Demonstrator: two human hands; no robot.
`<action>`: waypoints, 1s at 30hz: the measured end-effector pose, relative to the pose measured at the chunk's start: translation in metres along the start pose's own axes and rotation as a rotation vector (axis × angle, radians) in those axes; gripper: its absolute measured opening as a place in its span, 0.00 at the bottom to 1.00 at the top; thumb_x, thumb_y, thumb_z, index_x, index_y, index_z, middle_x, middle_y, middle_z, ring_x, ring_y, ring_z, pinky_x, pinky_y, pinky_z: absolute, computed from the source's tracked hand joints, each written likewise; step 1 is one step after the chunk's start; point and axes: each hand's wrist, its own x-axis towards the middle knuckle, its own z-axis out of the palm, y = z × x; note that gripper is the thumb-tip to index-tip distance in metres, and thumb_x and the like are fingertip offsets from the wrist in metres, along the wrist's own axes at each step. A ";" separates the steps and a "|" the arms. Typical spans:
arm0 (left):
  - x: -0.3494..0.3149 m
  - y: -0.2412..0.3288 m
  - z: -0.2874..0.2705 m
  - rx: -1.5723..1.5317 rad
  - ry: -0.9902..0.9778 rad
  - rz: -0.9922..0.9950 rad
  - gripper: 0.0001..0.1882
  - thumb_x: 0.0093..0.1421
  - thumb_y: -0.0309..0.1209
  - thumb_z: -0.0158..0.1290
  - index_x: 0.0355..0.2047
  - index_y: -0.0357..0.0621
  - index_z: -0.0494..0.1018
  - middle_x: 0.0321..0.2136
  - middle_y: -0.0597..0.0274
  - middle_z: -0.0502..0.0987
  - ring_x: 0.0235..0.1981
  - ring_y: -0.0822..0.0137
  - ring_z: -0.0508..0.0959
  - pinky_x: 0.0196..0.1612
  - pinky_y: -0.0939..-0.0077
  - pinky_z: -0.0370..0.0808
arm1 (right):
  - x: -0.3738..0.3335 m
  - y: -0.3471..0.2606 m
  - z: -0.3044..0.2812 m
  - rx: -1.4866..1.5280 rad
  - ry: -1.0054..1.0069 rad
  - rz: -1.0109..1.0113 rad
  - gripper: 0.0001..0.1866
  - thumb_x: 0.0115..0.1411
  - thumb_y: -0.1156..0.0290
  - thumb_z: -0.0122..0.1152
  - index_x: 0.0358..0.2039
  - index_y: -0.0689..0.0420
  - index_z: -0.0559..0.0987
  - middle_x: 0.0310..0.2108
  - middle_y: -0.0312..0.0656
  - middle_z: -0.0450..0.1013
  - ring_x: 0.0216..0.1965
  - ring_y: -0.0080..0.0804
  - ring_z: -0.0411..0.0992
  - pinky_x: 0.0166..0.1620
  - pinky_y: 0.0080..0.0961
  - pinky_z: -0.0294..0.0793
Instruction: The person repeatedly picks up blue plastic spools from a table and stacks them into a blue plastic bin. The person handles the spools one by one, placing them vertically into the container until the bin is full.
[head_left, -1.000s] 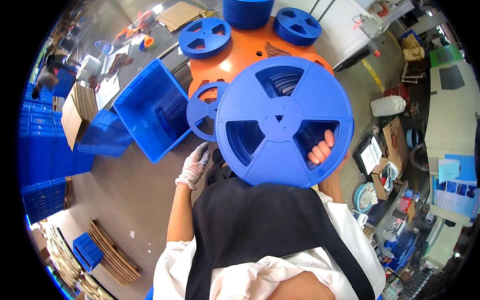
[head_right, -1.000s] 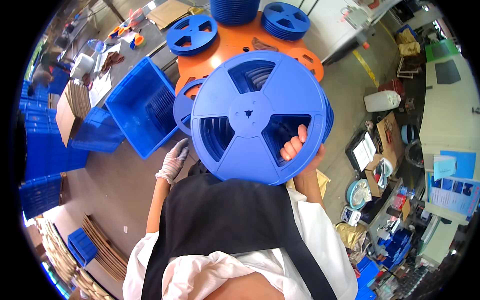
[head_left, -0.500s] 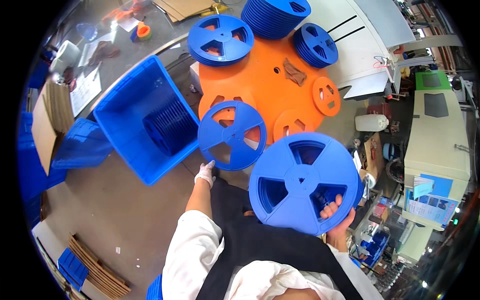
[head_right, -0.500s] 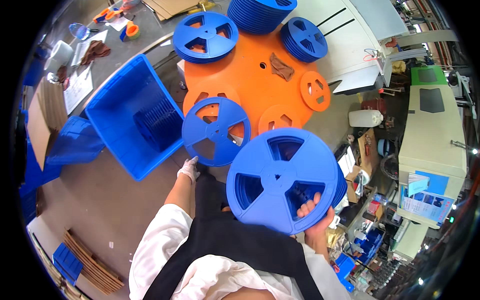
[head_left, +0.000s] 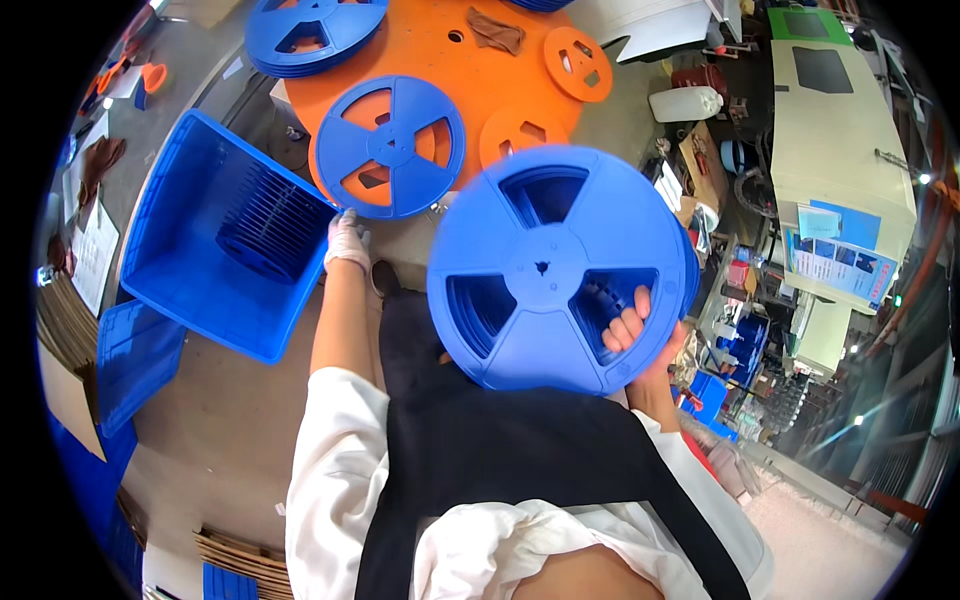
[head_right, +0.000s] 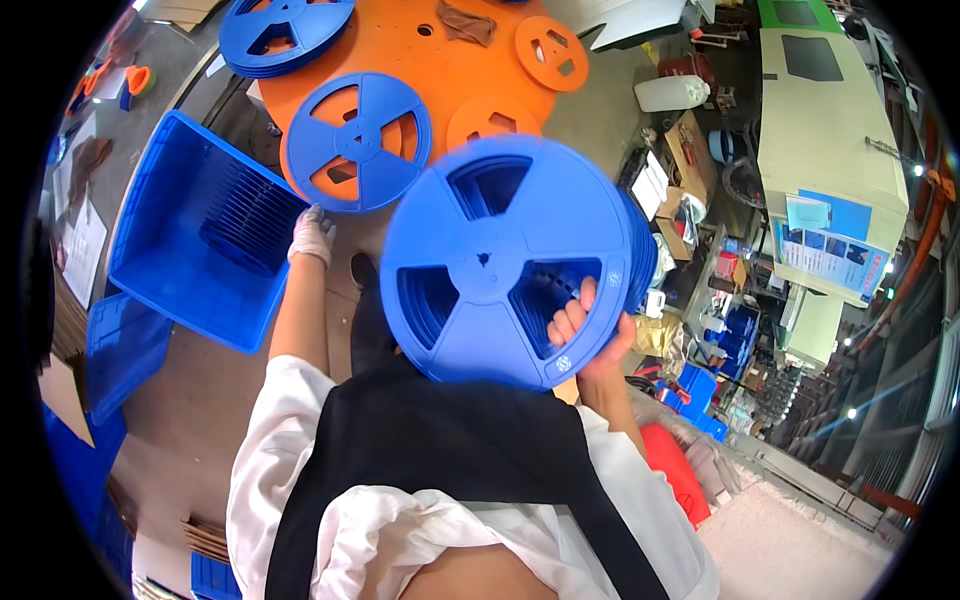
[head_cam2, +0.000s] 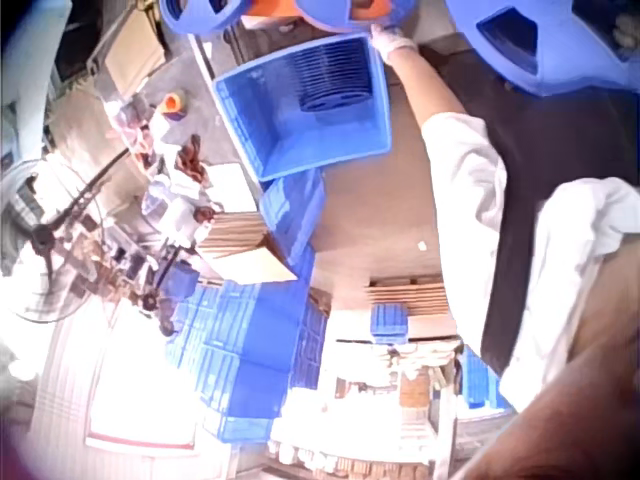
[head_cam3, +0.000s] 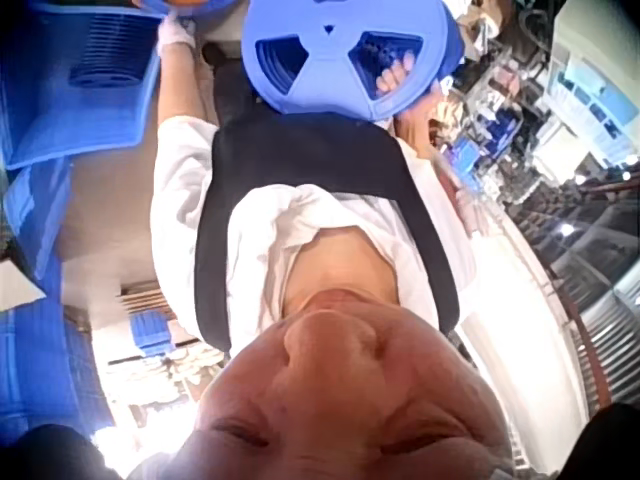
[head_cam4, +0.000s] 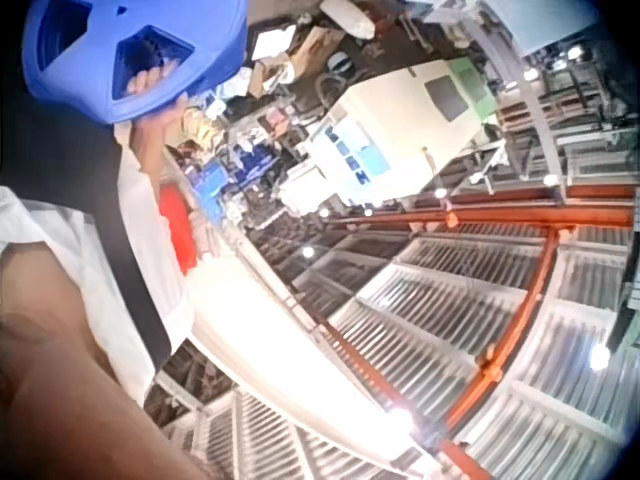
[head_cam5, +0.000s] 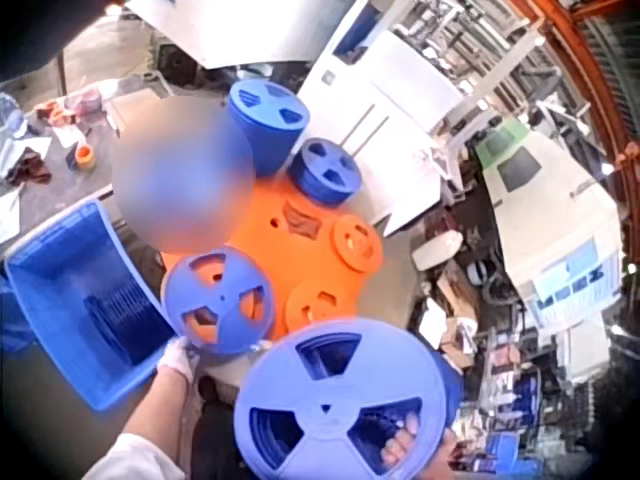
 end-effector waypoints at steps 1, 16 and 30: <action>-0.015 0.010 -0.008 0.038 -0.031 0.049 0.28 0.62 0.39 0.54 0.61 0.49 0.62 0.56 0.59 0.67 0.55 0.59 0.68 0.57 0.56 0.65 | 0.005 0.000 0.002 0.029 -0.069 -0.007 0.26 0.55 0.45 0.60 0.37 0.51 0.62 0.19 0.31 0.54 0.23 0.27 0.56 0.31 0.30 0.60; -0.341 0.093 0.115 1.127 -0.749 1.493 0.34 0.50 0.37 0.54 0.56 0.32 0.64 0.56 0.39 0.67 0.59 0.44 0.65 0.64 0.53 0.58 | 0.054 0.024 0.036 0.071 -0.428 0.296 0.30 0.48 0.44 0.67 0.36 0.53 0.64 0.18 0.35 0.60 0.21 0.30 0.61 0.31 0.31 0.65; -0.338 0.092 0.015 1.584 -0.516 1.267 0.38 0.47 0.44 0.61 0.57 0.40 0.66 0.52 0.49 0.72 0.58 0.49 0.68 0.61 0.54 0.64 | 0.162 0.002 0.041 0.207 -0.478 0.317 0.26 0.58 0.47 0.59 0.43 0.54 0.66 0.23 0.34 0.58 0.27 0.29 0.57 0.38 0.30 0.61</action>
